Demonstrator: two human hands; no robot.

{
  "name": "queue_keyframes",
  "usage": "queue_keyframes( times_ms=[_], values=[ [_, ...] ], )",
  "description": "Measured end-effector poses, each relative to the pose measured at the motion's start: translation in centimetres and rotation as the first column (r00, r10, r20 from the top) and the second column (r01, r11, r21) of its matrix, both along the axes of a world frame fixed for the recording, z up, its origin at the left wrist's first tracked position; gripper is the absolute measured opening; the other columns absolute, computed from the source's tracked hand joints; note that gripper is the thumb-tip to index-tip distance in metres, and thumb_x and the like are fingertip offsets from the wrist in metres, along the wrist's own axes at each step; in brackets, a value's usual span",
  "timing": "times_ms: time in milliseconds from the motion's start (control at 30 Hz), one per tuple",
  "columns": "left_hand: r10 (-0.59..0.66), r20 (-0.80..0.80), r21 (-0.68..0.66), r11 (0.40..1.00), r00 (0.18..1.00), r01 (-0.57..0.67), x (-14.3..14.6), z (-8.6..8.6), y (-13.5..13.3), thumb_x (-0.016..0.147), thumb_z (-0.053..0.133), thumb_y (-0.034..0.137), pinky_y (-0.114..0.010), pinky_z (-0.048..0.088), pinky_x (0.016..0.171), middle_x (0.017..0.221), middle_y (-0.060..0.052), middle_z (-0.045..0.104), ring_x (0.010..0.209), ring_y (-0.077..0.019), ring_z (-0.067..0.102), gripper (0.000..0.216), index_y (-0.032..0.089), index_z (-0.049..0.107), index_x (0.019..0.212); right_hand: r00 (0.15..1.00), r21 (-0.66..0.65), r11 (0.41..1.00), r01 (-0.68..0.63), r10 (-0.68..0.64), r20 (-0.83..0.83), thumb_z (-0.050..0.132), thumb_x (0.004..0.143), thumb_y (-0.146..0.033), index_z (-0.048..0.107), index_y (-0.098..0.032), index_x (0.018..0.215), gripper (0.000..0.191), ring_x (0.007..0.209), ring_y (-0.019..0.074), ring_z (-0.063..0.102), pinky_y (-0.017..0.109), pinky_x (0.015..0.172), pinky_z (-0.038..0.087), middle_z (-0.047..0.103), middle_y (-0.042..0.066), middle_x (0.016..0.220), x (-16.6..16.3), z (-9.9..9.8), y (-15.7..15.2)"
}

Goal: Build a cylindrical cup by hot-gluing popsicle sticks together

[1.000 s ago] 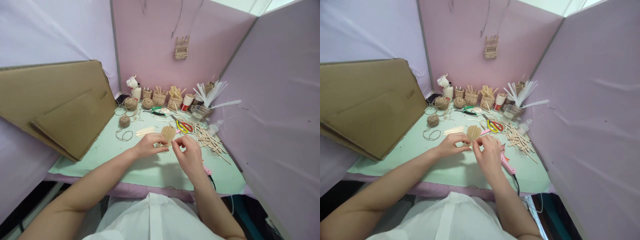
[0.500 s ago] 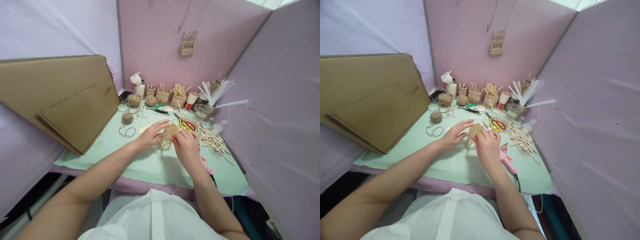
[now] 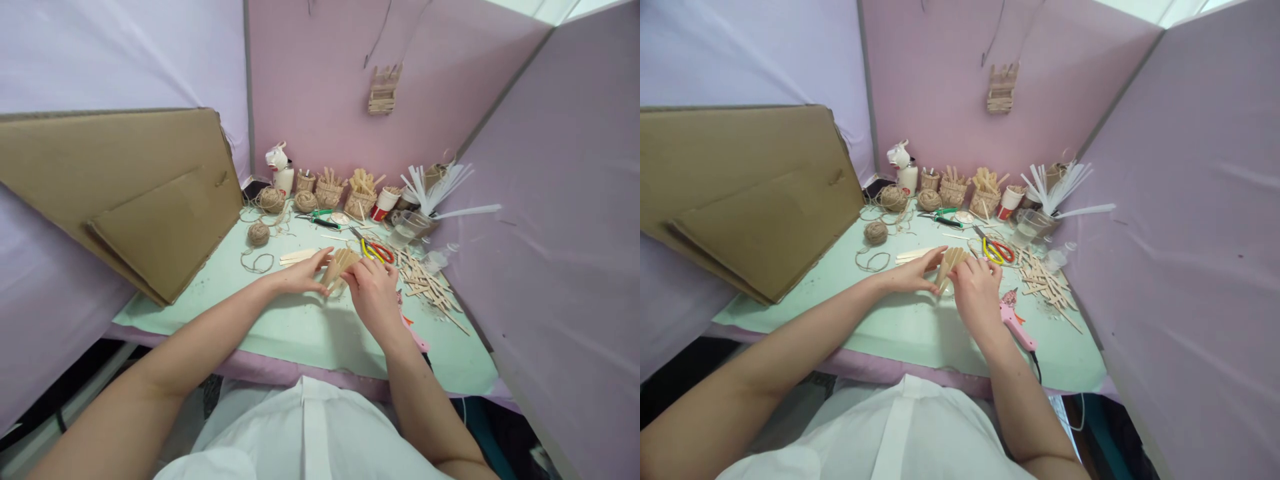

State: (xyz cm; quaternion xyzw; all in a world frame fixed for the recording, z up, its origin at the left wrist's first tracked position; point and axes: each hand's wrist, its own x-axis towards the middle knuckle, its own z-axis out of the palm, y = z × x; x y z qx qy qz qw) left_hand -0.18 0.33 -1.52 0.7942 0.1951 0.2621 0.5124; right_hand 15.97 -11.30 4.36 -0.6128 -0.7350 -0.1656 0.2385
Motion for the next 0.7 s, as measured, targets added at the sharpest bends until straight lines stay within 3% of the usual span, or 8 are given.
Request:
queue_keyframes(
  times_ms=[300, 700],
  values=[
    [-0.113, 0.073, -0.085, 0.989, 0.991, 0.119, 0.94, -0.25, 0.49, 0.057, 0.083, 0.015, -0.048, 0.035, 0.110, 0.141, -0.020, 0.048, 0.134, -0.0298, 0.045, 0.093, 0.017, 0.036, 0.137, 1.000, 0.020, 1.000, 0.011, -0.012, 0.029, 0.056, 0.093, -0.022, 0.060, -0.018, 0.078, 0.016, 0.086, 0.0208, 0.055, 0.035, 0.081, 0.025, 0.067, 0.005, 0.086, -0.13, -0.08, 0.60],
    [-0.050, 0.003, -0.021, 0.999, 0.999, 0.050, 1.14, -0.49, 0.47, 0.056, 0.081, 0.016, -0.044, 0.045, 0.099, 0.128, -0.016, 0.059, 0.119, -0.0299, 0.057, 0.080, 0.014, 0.046, 0.128, 1.000, 0.027, 1.000, 0.005, -0.005, 0.022, 0.053, 0.093, -0.021, 0.059, -0.019, 0.076, 0.018, 0.084, 0.0202, 0.054, 0.036, 0.081, 0.025, 0.067, 0.005, 0.084, 0.03, -0.20, 0.90]
  ],
)
